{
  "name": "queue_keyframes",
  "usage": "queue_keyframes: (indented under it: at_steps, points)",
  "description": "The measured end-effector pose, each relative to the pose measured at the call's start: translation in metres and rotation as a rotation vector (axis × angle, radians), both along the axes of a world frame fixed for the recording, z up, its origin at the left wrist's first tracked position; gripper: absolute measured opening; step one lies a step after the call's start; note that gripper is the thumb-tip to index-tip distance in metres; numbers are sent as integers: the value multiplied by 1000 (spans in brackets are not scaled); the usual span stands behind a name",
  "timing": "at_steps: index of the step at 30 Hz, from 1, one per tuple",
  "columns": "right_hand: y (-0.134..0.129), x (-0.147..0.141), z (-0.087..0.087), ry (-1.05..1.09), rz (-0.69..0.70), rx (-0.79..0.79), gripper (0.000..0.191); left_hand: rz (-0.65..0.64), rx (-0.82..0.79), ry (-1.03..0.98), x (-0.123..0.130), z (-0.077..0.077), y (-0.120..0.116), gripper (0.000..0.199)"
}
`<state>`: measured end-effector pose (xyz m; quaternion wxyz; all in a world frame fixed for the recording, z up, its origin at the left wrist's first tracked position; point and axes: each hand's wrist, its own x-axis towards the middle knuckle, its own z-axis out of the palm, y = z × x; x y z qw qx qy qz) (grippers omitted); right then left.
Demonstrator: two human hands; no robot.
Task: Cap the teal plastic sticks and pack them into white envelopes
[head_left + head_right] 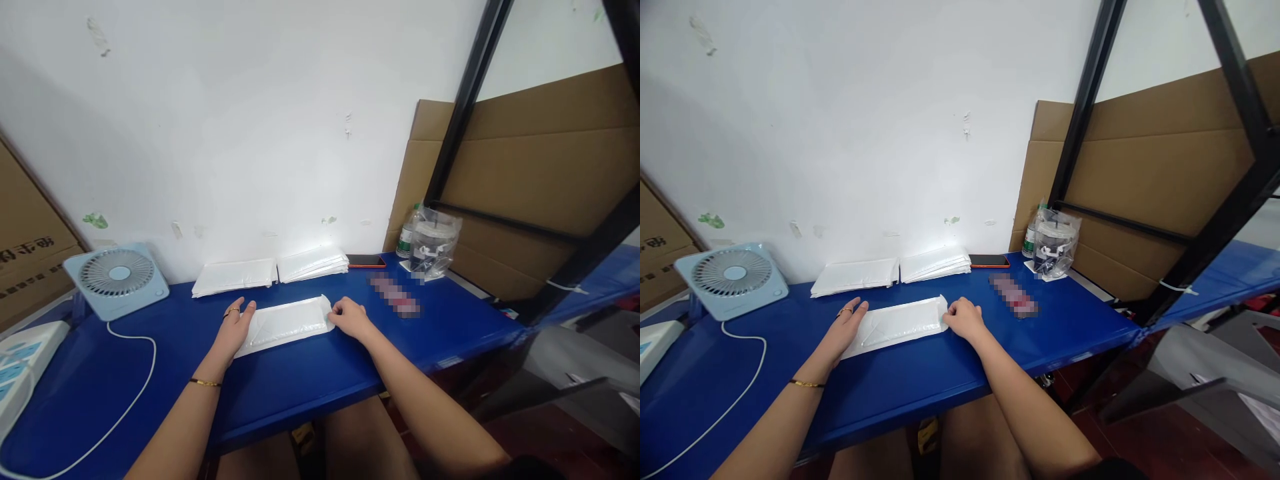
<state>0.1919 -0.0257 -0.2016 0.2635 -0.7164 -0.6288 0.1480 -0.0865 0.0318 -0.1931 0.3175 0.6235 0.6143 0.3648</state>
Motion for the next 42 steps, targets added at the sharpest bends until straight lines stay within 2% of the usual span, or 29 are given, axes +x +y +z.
queue_keyframes:
  at_steps: [5, 8, 11, 14, 18, 21, 25, 28, 30, 34, 36, 38, 40, 42]
  points:
    - [-5, -23, 6, -53, 43, 242, 8, -24, -14, -22, 2, 2, -4, 63]
    - [-11, -34, 6, -113, 149, 283, 10, -34, -3, -12, 2, 1, -4, 64]
    - [-16, -34, 4, -68, 225, 279, 38, -48, 50, 100, 3, -4, -2, 67]
    - [-17, -27, 1, -6, 288, 219, 66, -118, 136, 369, 5, -12, -2, 70]
    - [-16, -23, -4, -56, 473, 83, 82, -287, 135, 614, 9, -20, -6, 70]
    - [-15, -25, -7, -138, 560, 37, 86, -330, 124, 702, 11, -19, -9, 73]
    - [-12, -27, -4, -220, 573, 38, 76, -443, 145, 784, 12, -5, -17, 87]
    - [-10, -27, 3, -297, 563, 51, 69, -527, 167, 830, 14, 6, -27, 71]
    - [-8, -27, 8, -347, 568, 50, 71, -537, 210, 877, 17, 11, -33, 57]
    - [-3, -24, 11, -364, 585, 52, 76, -550, 292, 944, 24, 12, -34, 55]
    - [2, -21, 9, -320, 530, 90, 72, -559, 306, 882, 25, 11, -28, 51]
    - [8, -17, 5, -210, 433, 147, 62, -525, 333, 720, 23, 11, -19, 40]
    - [14, -14, 2, -36, 363, 211, 41, -468, 351, 525, 18, 13, -10, 27]
    - [20, -12, 1, 133, 357, 268, 21, -403, 330, 366, 10, 17, -2, 20]
